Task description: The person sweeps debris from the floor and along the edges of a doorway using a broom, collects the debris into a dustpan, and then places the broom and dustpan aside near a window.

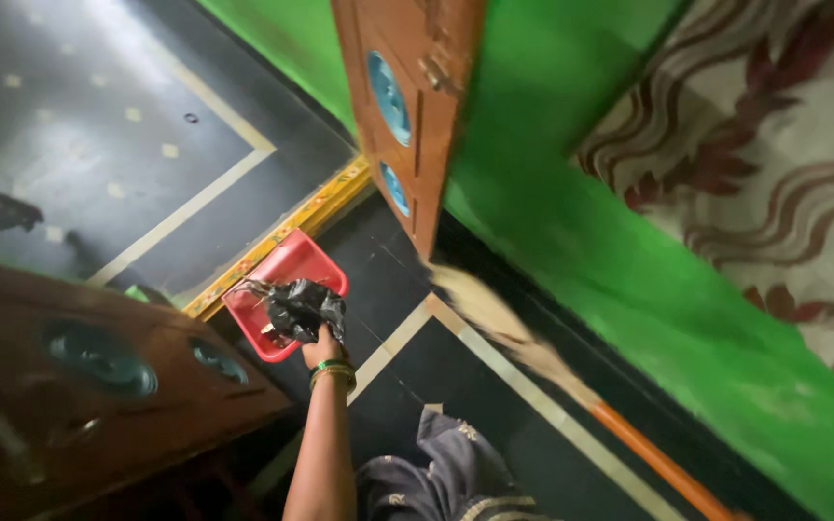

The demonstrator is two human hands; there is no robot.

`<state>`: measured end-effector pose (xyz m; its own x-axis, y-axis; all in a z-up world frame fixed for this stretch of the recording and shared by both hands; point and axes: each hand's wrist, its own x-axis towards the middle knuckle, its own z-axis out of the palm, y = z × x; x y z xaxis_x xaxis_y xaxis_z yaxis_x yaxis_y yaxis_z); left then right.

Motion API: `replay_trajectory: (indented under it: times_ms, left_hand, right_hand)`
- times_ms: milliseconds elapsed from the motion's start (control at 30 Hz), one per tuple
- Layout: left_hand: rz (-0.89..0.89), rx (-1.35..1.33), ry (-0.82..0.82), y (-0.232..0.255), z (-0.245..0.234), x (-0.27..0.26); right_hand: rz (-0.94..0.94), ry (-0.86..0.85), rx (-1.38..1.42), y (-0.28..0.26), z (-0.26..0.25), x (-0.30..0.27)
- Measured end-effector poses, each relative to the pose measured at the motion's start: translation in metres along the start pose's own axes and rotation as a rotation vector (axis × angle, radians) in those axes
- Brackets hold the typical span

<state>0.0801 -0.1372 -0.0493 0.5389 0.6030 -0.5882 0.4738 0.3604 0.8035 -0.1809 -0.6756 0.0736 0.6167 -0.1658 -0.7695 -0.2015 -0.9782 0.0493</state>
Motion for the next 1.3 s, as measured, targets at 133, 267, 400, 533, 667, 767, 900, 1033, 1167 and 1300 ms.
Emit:
replay_trajectory:
  times_ms: [133,267,400,533,667,767,900,1033,1167,1300]
  left_hand:
    - [-0.069,0.108,-0.037,0.007,0.008,0.021]
    - [0.088,0.050,-0.149,0.007,0.008,0.038]
    - [0.029,0.029,-0.270,0.020,-0.015,0.048]
    - [0.095,-0.014,-0.238,0.051,-0.035,0.052]
    - [0.188,0.103,-0.220,0.074,-0.056,0.071]
    - [0.444,-0.024,-0.228,0.094,-0.062,0.079]
    - [0.543,0.199,-0.096,0.132,-0.079,0.076]
    - [0.359,0.113,-0.094,0.171,-0.080,0.058]
    - [0.482,0.126,-0.032,0.176,-0.069,0.069]
    - [0.654,0.128,0.025,0.170,-0.049,0.091]
  right_hand:
    - [0.172,0.012,0.235,-0.072,0.042,-0.014]
    - [0.273,0.048,0.465,-0.115,0.081,-0.030]
    - [0.265,0.040,0.677,-0.147,0.120,-0.038]
    - [0.156,0.021,0.867,-0.249,0.128,0.013]
    - [-0.005,-0.041,1.010,-0.371,0.123,0.062]
    - [-0.155,-0.071,1.046,-0.456,0.088,0.107]
    - [-0.316,-0.054,1.068,-0.529,0.033,0.138]
    - [-0.406,0.060,1.054,-0.528,-0.004,0.139]
    - [-0.480,0.333,0.991,-0.493,-0.013,0.147]
    - [-0.657,0.619,1.019,-0.458,-0.048,0.165]
